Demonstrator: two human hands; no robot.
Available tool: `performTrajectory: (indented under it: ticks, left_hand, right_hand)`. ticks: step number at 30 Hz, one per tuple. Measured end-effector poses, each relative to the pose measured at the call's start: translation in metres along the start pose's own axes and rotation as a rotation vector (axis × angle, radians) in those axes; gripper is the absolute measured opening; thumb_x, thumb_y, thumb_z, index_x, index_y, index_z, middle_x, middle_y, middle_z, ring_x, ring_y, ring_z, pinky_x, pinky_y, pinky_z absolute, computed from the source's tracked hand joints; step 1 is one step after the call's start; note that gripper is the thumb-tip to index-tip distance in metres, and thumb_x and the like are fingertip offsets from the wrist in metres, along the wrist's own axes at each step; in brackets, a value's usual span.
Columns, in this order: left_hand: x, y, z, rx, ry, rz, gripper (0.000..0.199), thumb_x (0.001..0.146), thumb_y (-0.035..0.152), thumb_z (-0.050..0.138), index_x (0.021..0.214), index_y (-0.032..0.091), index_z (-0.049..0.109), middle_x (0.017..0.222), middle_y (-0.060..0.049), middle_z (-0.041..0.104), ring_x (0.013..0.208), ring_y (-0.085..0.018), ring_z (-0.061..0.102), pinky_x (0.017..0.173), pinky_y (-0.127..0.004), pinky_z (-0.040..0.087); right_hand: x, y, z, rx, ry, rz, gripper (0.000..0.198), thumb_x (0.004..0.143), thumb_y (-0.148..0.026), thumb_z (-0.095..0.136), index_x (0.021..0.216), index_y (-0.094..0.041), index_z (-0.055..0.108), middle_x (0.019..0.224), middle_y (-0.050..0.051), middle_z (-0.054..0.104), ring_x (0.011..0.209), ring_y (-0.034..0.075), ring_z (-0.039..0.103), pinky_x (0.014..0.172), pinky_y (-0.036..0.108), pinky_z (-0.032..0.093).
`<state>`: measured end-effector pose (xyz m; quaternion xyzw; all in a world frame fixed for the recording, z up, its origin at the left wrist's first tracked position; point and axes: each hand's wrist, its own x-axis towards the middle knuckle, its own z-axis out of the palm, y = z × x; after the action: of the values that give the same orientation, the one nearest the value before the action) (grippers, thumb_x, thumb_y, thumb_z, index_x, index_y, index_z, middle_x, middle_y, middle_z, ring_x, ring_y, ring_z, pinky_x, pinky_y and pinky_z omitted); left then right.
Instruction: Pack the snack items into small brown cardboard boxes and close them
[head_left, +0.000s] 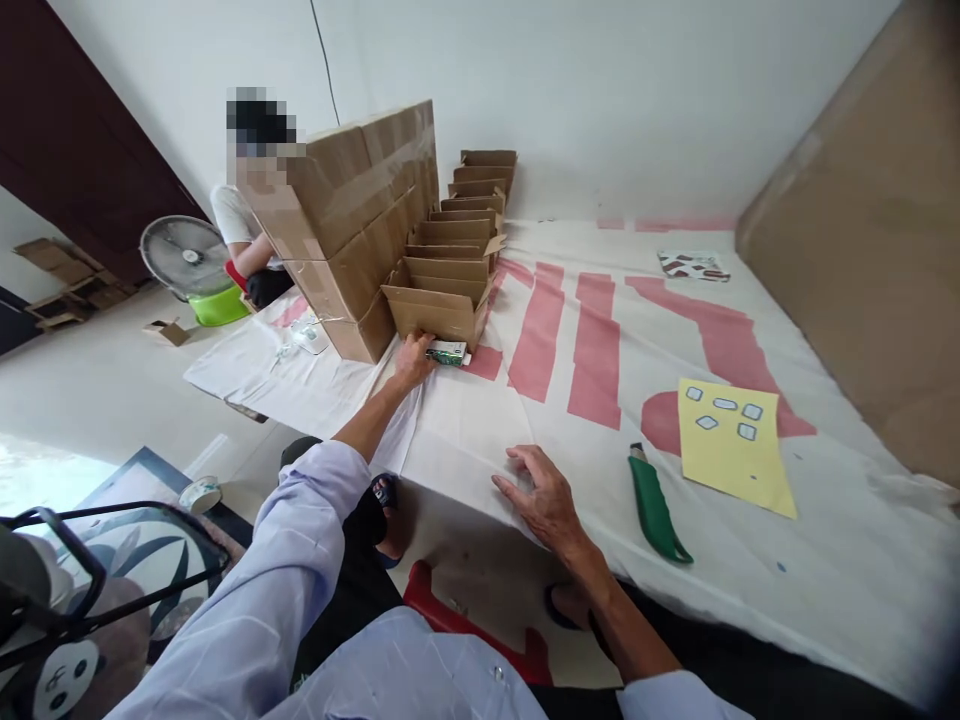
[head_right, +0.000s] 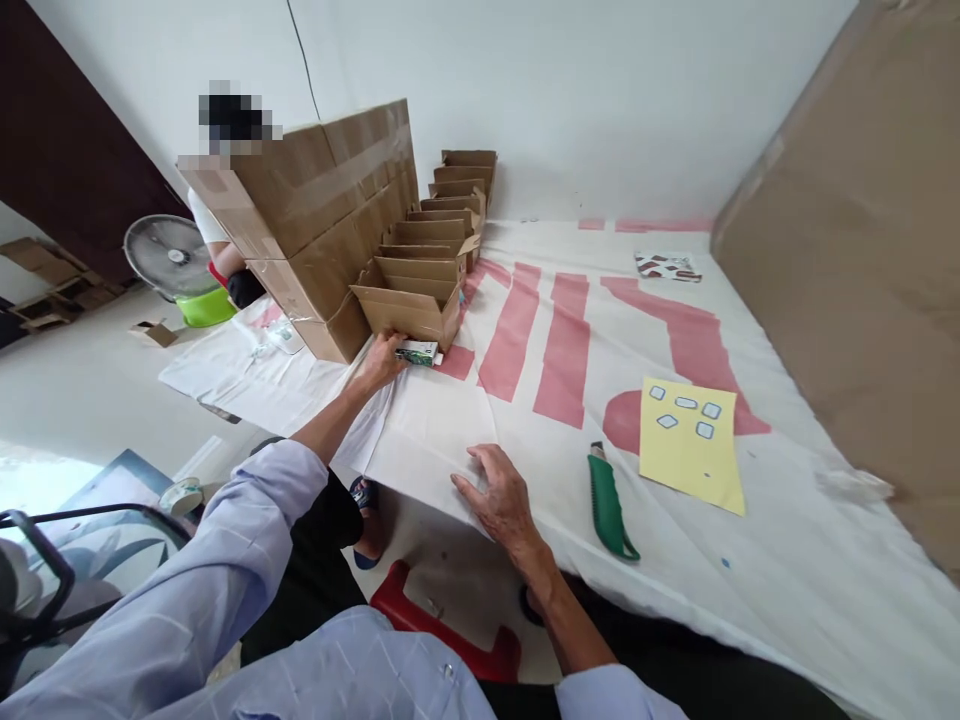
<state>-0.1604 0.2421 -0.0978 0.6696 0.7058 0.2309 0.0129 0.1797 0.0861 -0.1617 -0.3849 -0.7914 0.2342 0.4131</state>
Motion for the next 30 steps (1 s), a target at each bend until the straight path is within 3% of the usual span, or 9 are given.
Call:
performTrajectory:
  ticks: [5,7,12,15,19,23,27,30]
  left_hand:
    - [-0.022,0.014,-0.006,-0.056,0.013,-0.041,0.044,0.085,0.028,0.076,0.127,0.016,0.074,0.138,-0.020,0.064,0.131,-0.039,0.061,0.114,-0.050,0.051]
    - [-0.022,0.015,-0.005,-0.088,0.013,-0.048,0.047,0.089,0.030,0.069,0.132,0.013,0.070,0.142,-0.022,0.059,0.137,-0.043,0.056,0.116,-0.058,0.048]
    - [-0.028,0.017,0.000,-0.121,0.005,-0.052,0.053,0.090,0.040,0.063,0.138,0.018,0.068,0.148,-0.021,0.051,0.142,-0.048,0.051,0.117,-0.069,0.046]
    - [-0.045,0.018,0.003,-0.094,0.069,-0.024,0.053,0.086,0.040,0.065,0.134,0.021,0.070,0.149,-0.024,0.052,0.147,-0.051,0.046,0.119,-0.071,0.043]
    - [-0.073,0.019,0.015,-0.057,0.126,0.065,0.051,0.084,0.041,0.064,0.130,0.020,0.071,0.152,-0.023,0.053,0.146,-0.052,0.045,0.118,-0.073,0.042]
    - [-0.105,0.035,0.027,-0.098,0.111,0.187,0.042,0.087,0.040,0.062,0.125,0.023,0.070,0.144,-0.016,0.060,0.139,-0.044,0.053,0.119,-0.066,0.046]
    - [-0.136,0.075,0.037,-0.194,0.044,0.344,0.032,0.094,0.038,0.060,0.119,0.023,0.073,0.131,-0.018,0.066,0.126,-0.040,0.061,0.115,-0.060,0.051]
    - [-0.153,0.111,0.047,-0.277,-0.039,0.467,0.028,0.097,0.035,0.059,0.118,0.024,0.074,0.127,-0.017,0.070,0.122,-0.038,0.063,0.112,-0.058,0.054]
  right_hand:
    - [-0.005,-0.021,0.001,-0.054,-0.037,0.052,0.027,0.091,-0.028,0.079,0.116,-0.024,0.071,0.110,0.008,0.074,0.097,0.025,0.071,0.092,0.039,0.061]
    - [-0.005,-0.024,0.002,-0.081,-0.074,0.069,0.028,0.091,-0.028,0.081,0.116,-0.023,0.070,0.115,0.009,0.075,0.103,0.024,0.071,0.096,0.037,0.060]
    - [-0.005,-0.027,0.003,-0.193,-0.109,0.078,0.018,0.096,-0.027,0.079,0.112,-0.024,0.070,0.119,0.008,0.074,0.113,0.022,0.069,0.103,0.035,0.056]
    - [-0.011,-0.033,-0.004,-0.268,-0.114,0.058,0.014,0.097,-0.025,0.077,0.109,-0.024,0.069,0.116,0.007,0.074,0.111,0.023,0.068,0.102,0.036,0.056]
    - [-0.029,-0.030,-0.041,-0.439,-0.003,0.121,0.007,0.100,-0.024,0.073,0.105,-0.025,0.070,0.111,0.008,0.071,0.110,0.028,0.064,0.102,0.043,0.054]
    - [-0.054,-0.012,-0.094,-0.637,0.204,0.350,0.019,0.097,-0.029,0.078,0.113,-0.025,0.069,0.116,0.013,0.068,0.114,0.034,0.059,0.101,0.050,0.053]
    - [-0.074,0.003,-0.120,-0.701,0.134,0.549,0.024,0.095,-0.032,0.080,0.114,-0.023,0.069,0.114,0.015,0.067,0.111,0.036,0.061,0.096,0.050,0.055]
    - [-0.084,0.008,-0.120,-0.715,0.063,0.519,0.017,0.098,-0.029,0.075,0.112,-0.022,0.071,0.111,0.014,0.069,0.109,0.034,0.063,0.095,0.047,0.055]
